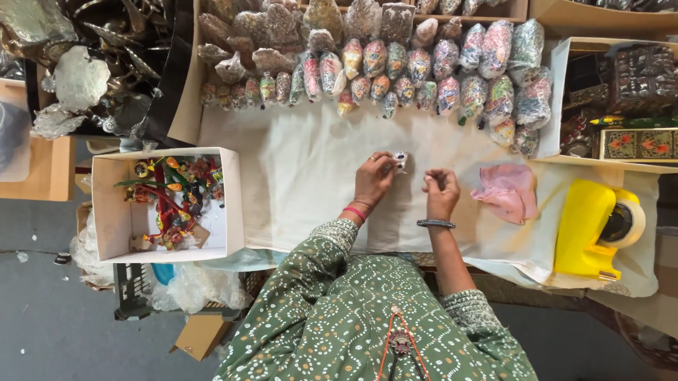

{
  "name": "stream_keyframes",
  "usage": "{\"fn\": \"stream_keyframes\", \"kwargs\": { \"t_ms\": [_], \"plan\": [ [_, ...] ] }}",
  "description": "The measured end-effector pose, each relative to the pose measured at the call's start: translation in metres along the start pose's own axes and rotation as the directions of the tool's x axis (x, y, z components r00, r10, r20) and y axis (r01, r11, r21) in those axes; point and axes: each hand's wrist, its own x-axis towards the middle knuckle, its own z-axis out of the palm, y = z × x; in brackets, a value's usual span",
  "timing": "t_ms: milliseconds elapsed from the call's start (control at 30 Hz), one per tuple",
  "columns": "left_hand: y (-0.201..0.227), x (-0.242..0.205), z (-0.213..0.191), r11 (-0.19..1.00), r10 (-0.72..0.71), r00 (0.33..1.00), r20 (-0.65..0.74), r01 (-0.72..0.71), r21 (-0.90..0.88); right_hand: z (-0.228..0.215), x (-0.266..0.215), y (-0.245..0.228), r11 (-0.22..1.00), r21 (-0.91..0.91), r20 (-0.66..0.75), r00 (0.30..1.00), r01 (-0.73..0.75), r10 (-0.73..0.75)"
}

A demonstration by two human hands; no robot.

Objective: Cleaning decorative figurines using a cloth and wrapping them in bubble wrap for storage or shipment.

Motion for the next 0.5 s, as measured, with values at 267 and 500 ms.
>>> {"fn": "stream_keyframes", "kwargs": {
  "t_ms": [267, 500],
  "plan": [
    [-0.024, 0.010, 0.013, 0.947, -0.166, 0.986, -0.001, 0.159, -0.280, 0.026, -0.017, -0.006, 0.983, -0.167, 0.094, 0.994, 0.077, -0.062],
    [-0.006, 0.007, 0.004, 0.973, -0.180, 0.984, -0.002, 0.178, -0.145, 0.053, -0.011, -0.036, 0.969, -0.190, 0.134, 0.982, 0.161, -0.137]
  ]
}}
